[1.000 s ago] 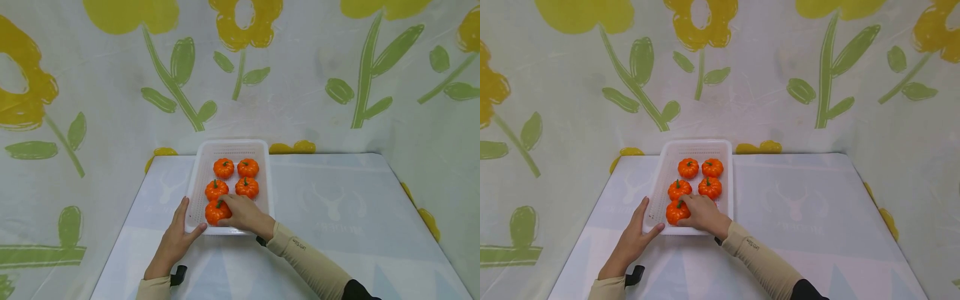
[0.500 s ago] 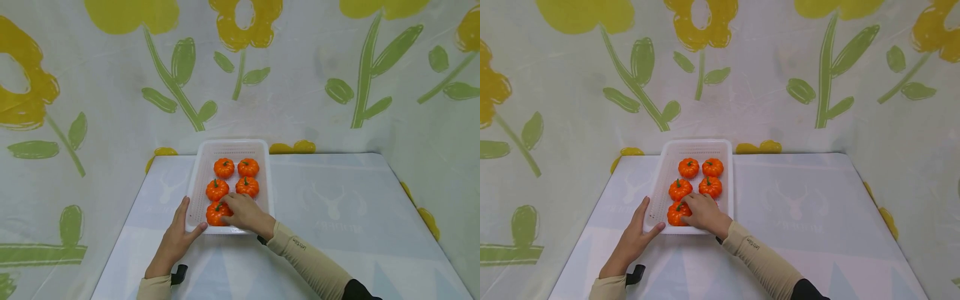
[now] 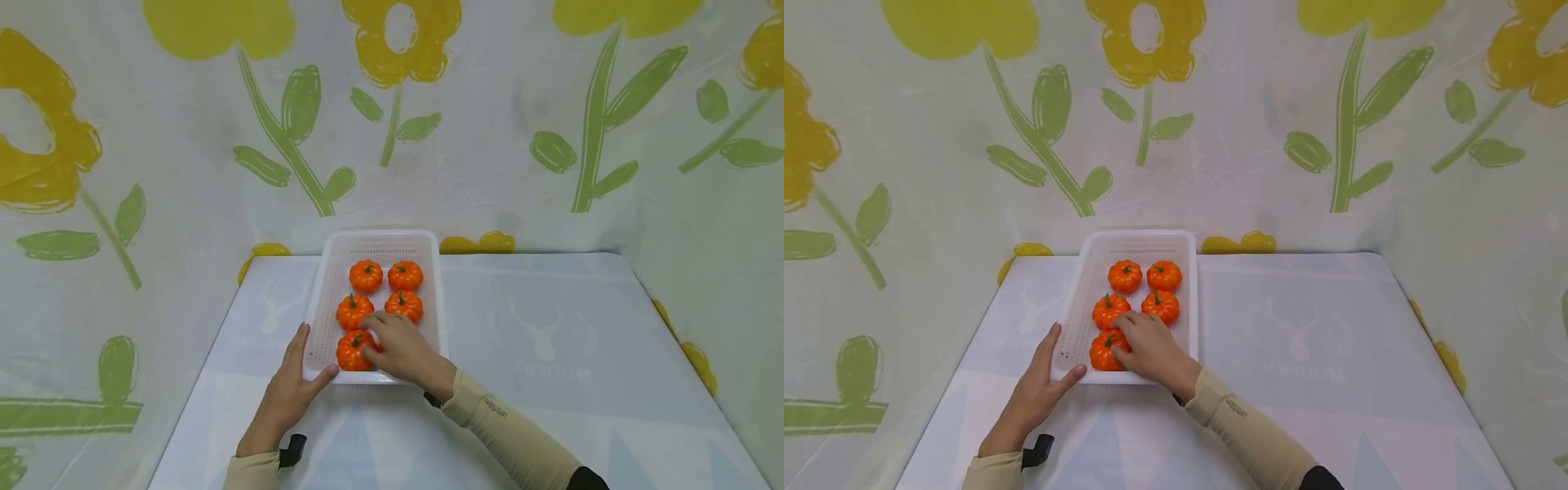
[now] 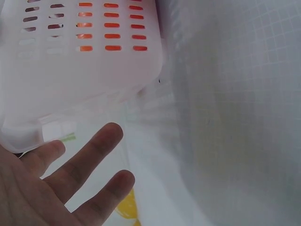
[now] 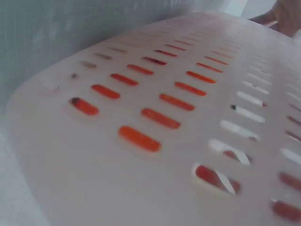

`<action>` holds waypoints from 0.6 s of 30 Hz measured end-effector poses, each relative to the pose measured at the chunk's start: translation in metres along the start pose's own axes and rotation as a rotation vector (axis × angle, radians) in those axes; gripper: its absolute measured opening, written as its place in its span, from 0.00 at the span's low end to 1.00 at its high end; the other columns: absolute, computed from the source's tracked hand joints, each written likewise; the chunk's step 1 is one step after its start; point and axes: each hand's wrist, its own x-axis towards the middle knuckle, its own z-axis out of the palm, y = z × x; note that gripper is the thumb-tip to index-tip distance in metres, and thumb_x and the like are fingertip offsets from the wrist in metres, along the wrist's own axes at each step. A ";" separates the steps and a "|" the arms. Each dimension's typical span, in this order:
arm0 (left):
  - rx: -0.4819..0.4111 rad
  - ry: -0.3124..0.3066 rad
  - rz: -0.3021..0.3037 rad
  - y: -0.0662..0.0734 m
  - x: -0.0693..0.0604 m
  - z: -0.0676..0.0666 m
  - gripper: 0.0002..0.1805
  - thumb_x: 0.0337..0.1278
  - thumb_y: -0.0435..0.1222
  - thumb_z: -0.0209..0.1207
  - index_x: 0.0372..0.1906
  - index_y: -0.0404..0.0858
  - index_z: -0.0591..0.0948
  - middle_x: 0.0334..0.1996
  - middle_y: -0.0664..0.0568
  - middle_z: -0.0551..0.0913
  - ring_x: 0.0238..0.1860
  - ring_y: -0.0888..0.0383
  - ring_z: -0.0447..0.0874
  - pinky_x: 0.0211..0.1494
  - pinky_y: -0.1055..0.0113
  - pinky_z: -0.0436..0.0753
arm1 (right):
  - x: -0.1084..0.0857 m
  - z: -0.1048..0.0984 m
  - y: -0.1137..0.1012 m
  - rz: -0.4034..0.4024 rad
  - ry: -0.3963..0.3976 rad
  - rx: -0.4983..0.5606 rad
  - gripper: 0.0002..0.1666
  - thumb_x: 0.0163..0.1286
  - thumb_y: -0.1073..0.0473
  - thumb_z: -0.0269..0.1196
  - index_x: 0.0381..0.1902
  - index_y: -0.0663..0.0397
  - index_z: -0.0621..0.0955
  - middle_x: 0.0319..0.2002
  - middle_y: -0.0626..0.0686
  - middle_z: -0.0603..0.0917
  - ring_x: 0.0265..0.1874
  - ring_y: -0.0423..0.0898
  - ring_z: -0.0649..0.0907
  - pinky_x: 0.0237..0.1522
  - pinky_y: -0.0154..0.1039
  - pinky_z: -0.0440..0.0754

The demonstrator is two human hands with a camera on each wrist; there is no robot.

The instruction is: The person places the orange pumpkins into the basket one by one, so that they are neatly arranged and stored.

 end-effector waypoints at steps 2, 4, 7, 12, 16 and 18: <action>0.005 -0.001 -0.008 0.000 0.000 0.001 0.57 0.60 0.63 0.62 0.83 0.54 0.40 0.82 0.49 0.45 0.77 0.38 0.55 0.68 0.31 0.64 | -0.004 -0.001 0.001 -0.027 0.071 0.013 0.21 0.69 0.53 0.66 0.57 0.51 0.82 0.58 0.50 0.82 0.58 0.48 0.80 0.64 0.45 0.76; 0.008 -0.003 -0.018 0.000 0.000 0.001 0.58 0.59 0.64 0.61 0.83 0.54 0.40 0.82 0.49 0.45 0.77 0.38 0.56 0.68 0.31 0.65 | -0.009 -0.004 0.002 -0.059 0.154 0.000 0.21 0.68 0.53 0.68 0.57 0.51 0.82 0.58 0.51 0.82 0.58 0.49 0.80 0.65 0.45 0.76; 0.009 -0.007 -0.029 0.001 0.001 0.002 0.58 0.59 0.65 0.61 0.83 0.55 0.40 0.82 0.49 0.44 0.77 0.38 0.56 0.67 0.31 0.65 | -0.019 -0.010 0.006 -0.106 0.267 -0.053 0.22 0.66 0.53 0.69 0.57 0.51 0.81 0.61 0.52 0.78 0.61 0.51 0.77 0.67 0.46 0.73; 0.009 -0.016 -0.053 0.002 0.001 0.002 0.58 0.58 0.65 0.61 0.83 0.55 0.39 0.82 0.49 0.44 0.77 0.38 0.55 0.68 0.31 0.64 | -0.042 -0.025 0.018 -0.097 0.363 -0.056 0.26 0.68 0.51 0.67 0.60 0.53 0.79 0.68 0.56 0.71 0.68 0.54 0.69 0.72 0.50 0.65; 0.023 -0.015 -0.056 0.001 0.001 0.002 0.58 0.58 0.66 0.61 0.83 0.56 0.38 0.82 0.49 0.44 0.77 0.38 0.54 0.68 0.31 0.64 | -0.063 -0.041 0.035 0.026 0.350 -0.060 0.29 0.70 0.47 0.66 0.63 0.53 0.76 0.71 0.57 0.68 0.70 0.55 0.67 0.72 0.54 0.64; 0.026 -0.012 -0.047 0.000 0.001 0.002 0.58 0.59 0.65 0.61 0.83 0.56 0.39 0.82 0.49 0.44 0.77 0.38 0.54 0.68 0.32 0.64 | -0.073 -0.049 0.047 0.092 0.334 -0.083 0.31 0.70 0.45 0.65 0.65 0.53 0.75 0.72 0.58 0.67 0.70 0.56 0.66 0.72 0.57 0.64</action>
